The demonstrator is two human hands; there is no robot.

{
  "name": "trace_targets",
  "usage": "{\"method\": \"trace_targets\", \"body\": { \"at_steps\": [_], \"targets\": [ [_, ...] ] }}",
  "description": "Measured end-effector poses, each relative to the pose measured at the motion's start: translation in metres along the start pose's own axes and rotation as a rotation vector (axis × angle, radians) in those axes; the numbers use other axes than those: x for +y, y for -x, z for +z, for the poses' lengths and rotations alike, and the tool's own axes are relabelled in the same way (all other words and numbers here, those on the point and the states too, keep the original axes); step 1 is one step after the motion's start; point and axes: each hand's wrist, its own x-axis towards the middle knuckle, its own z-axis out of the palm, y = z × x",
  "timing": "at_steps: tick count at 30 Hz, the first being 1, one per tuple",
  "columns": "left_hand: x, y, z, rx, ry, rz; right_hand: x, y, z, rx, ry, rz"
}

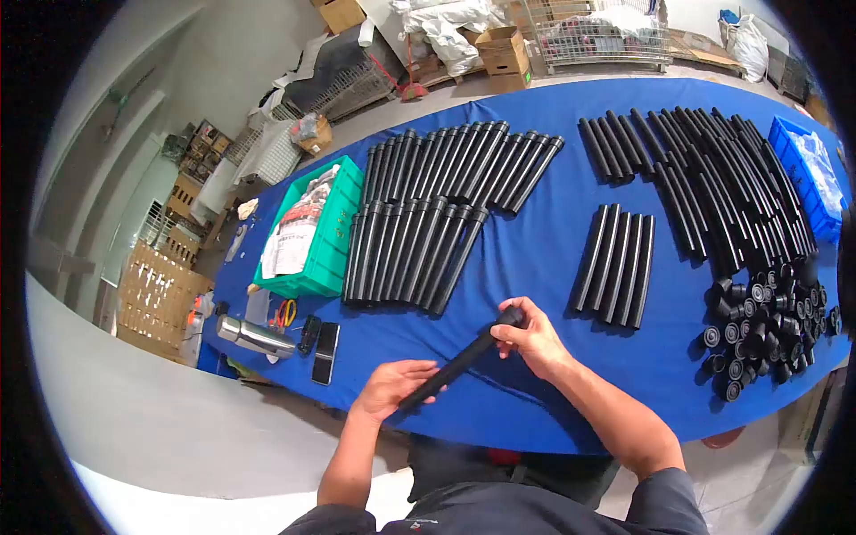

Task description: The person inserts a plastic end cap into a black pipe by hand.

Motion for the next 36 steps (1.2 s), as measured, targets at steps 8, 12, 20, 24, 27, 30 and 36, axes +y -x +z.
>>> {"method": "trace_targets", "body": {
  "at_steps": [8, 12, 20, 24, 27, 30, 36],
  "targets": [
    [-0.02, -0.067, 0.063, 0.279, -0.686, 0.168, 0.0, -0.006, -0.001, 0.136, -0.133, -0.125],
    [0.006, -0.134, 0.061, 0.468, -1.363, 0.69, 0.01, -0.007, -0.007, 0.043, 0.012, -0.085],
    [0.002, -0.205, 0.062, 0.709, -1.575, 0.485, 0.005, -0.007, -0.009, -0.058, 0.15, -0.03],
    [0.005, -0.211, 0.066, 0.725, -1.61, 0.444, 0.004, -0.006, -0.008, -0.074, 0.147, -0.029],
    [0.006, -0.216, 0.063, 0.718, -1.658, 0.435, 0.004, -0.005, -0.007, -0.074, 0.163, -0.025],
    [0.012, -0.217, 0.065, 0.679, -1.734, 0.404, 0.005, -0.007, -0.008, -0.083, 0.176, -0.019],
    [0.024, -0.208, 0.076, 0.636, -1.809, 0.446, 0.002, -0.004, -0.006, -0.081, 0.211, -0.013]
  ]
}}
